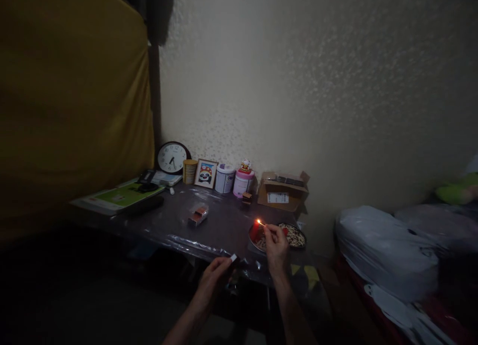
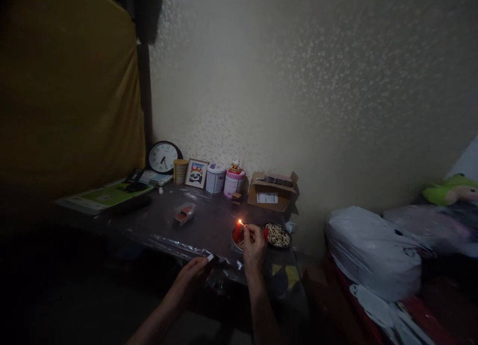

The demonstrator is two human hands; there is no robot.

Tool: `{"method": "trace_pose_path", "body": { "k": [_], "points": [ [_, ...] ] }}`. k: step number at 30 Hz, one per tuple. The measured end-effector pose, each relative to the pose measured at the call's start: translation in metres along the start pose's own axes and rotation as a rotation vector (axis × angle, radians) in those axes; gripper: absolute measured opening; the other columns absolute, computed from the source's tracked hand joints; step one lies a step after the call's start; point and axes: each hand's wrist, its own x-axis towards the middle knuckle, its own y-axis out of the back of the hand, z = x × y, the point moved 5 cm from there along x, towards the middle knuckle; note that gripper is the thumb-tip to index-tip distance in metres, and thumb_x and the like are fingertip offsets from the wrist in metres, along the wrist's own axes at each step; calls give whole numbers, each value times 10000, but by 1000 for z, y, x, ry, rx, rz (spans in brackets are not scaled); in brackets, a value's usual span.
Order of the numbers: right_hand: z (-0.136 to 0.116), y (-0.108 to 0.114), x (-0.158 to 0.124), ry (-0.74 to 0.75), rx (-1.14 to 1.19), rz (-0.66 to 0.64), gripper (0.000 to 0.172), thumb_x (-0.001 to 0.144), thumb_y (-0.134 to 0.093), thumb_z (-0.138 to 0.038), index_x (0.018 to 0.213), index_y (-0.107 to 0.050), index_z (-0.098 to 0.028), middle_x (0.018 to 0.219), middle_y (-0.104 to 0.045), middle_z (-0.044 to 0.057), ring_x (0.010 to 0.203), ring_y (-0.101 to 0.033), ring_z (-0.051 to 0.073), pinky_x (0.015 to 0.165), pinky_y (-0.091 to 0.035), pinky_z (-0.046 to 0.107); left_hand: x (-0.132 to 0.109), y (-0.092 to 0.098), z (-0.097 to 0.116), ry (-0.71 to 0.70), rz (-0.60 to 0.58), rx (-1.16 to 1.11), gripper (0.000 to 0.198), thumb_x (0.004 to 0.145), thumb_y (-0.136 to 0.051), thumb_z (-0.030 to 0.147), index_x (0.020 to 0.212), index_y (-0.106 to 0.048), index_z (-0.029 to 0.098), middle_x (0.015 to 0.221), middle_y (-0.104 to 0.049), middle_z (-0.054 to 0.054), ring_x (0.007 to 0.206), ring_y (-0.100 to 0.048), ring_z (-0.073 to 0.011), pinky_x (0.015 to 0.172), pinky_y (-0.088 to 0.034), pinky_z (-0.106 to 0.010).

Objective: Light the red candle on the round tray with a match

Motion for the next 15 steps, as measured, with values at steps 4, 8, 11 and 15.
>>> {"method": "trace_pose_path", "body": {
  "k": [4, 8, 11, 15],
  "points": [
    [-2, -2, 4, 5, -12, 0, 221, 774, -578, -393, 772, -624, -176, 756, -644, 35, 710, -609, 170, 661, -507, 298, 1, -1, -2, 2, -34, -36, 323, 602, -749, 436, 706, -620, 158, 528, -587, 30, 474, -492, -98, 481, -356, -221],
    [-3, -2, 5, 11, -29, 9, 232, 768, -579, -404, 760, -626, -177, 754, -646, 39, 703, -608, 173, 653, -502, 301, -2, -5, -1, 14, -54, -67, 305, 603, -751, 424, 687, -611, 166, 518, -576, 35, 452, -480, -90, 466, -346, -219],
    [-4, -3, 5, 18, -40, 11, 241, 765, -581, -414, 750, -630, -179, 748, -647, 38, 690, -605, 171, 653, -499, 301, -1, -5, -1, 9, -43, -53, 308, 592, -755, 430, 660, -612, 165, 507, -571, 33, 449, -479, -89, 468, -343, -219],
    [-5, -4, 5, 30, -48, 11, 239, 767, -577, -415, 747, -631, -183, 748, -645, 36, 695, -602, 171, 654, -495, 296, 2, -2, -2, 21, -45, -10, 326, 580, -751, 462, 650, -616, 173, 506, -564, 39, 454, -475, -90, 479, -344, -222]
  ]
}}
